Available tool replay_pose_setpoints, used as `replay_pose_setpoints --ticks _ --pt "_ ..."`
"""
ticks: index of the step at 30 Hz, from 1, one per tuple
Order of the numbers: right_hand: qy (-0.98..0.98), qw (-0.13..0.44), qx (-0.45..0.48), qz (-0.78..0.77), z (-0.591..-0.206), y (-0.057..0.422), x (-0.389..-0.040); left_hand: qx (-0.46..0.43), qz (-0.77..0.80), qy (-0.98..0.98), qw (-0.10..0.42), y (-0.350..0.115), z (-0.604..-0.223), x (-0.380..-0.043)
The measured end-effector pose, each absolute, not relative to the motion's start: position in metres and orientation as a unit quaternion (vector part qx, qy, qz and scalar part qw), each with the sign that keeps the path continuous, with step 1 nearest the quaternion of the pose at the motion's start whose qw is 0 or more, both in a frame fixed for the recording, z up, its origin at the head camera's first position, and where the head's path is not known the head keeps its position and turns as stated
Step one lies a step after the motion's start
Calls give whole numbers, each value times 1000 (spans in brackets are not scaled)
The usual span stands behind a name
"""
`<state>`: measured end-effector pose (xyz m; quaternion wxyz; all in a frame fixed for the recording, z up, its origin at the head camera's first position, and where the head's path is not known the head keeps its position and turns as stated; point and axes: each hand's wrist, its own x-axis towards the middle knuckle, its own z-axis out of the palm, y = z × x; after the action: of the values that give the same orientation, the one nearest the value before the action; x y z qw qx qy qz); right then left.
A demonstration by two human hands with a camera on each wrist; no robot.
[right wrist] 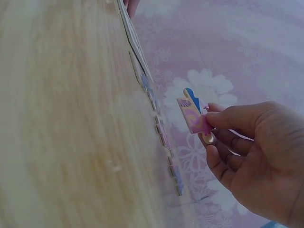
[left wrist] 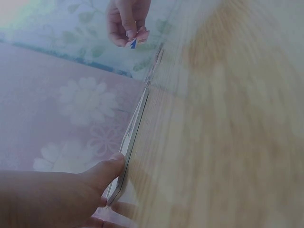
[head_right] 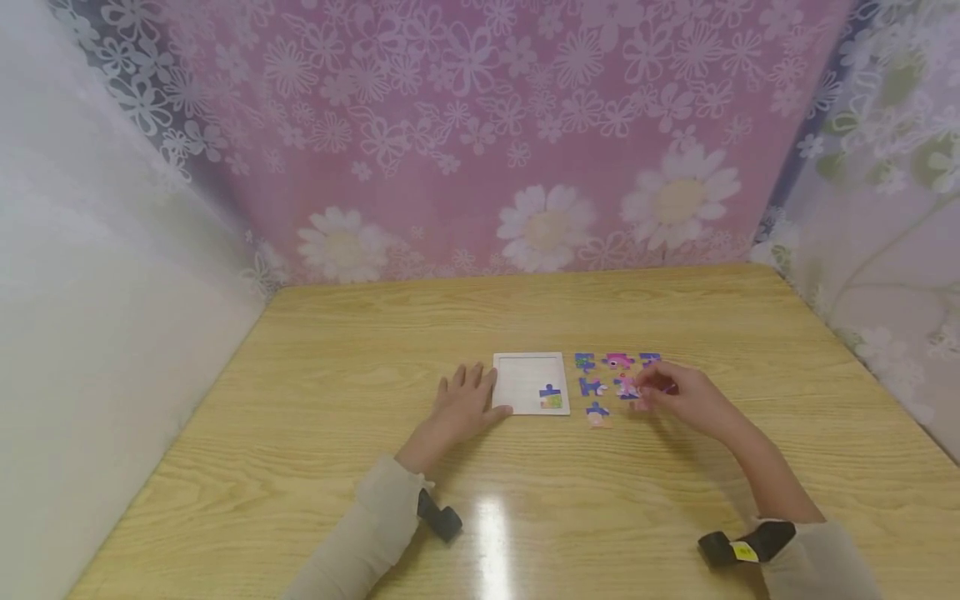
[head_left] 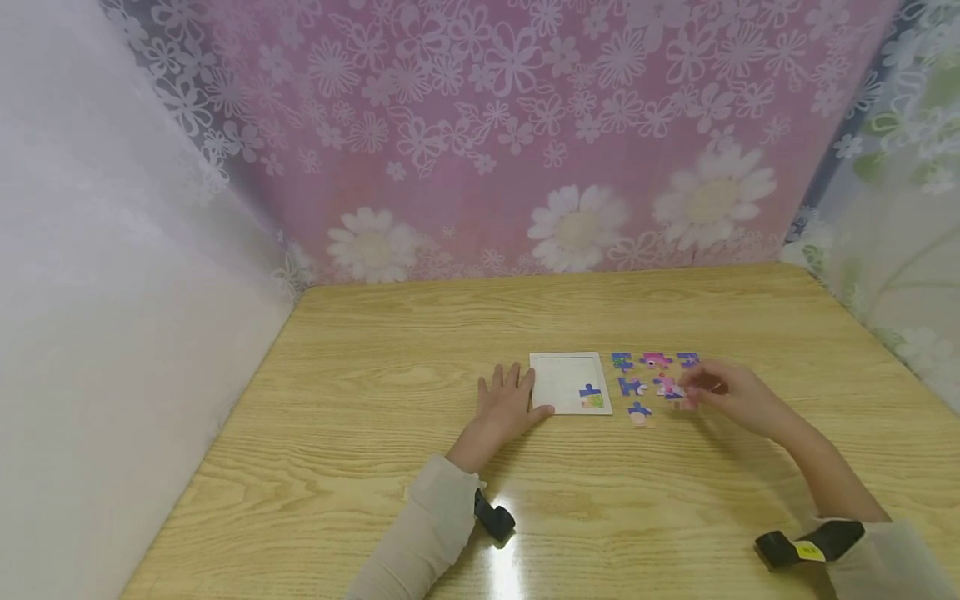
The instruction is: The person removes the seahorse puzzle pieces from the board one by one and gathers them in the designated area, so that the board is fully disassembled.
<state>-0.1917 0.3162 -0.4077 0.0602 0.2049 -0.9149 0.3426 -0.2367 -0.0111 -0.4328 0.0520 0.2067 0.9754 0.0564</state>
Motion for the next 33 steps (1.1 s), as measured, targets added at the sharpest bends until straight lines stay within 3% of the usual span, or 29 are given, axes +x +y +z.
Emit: replay_pose_setpoints --ticks 7,15,33 --pt "-921 5 173 349 -413 317 -188 208 52 975 52 -12 -433 -237" --pt "-909 -18 170 381 -426 319 -188 206 53 976 53 -13 -434 -236" --pt "-911 49 210 351 -440 319 -184 215 54 974 50 -13 -430 -231"
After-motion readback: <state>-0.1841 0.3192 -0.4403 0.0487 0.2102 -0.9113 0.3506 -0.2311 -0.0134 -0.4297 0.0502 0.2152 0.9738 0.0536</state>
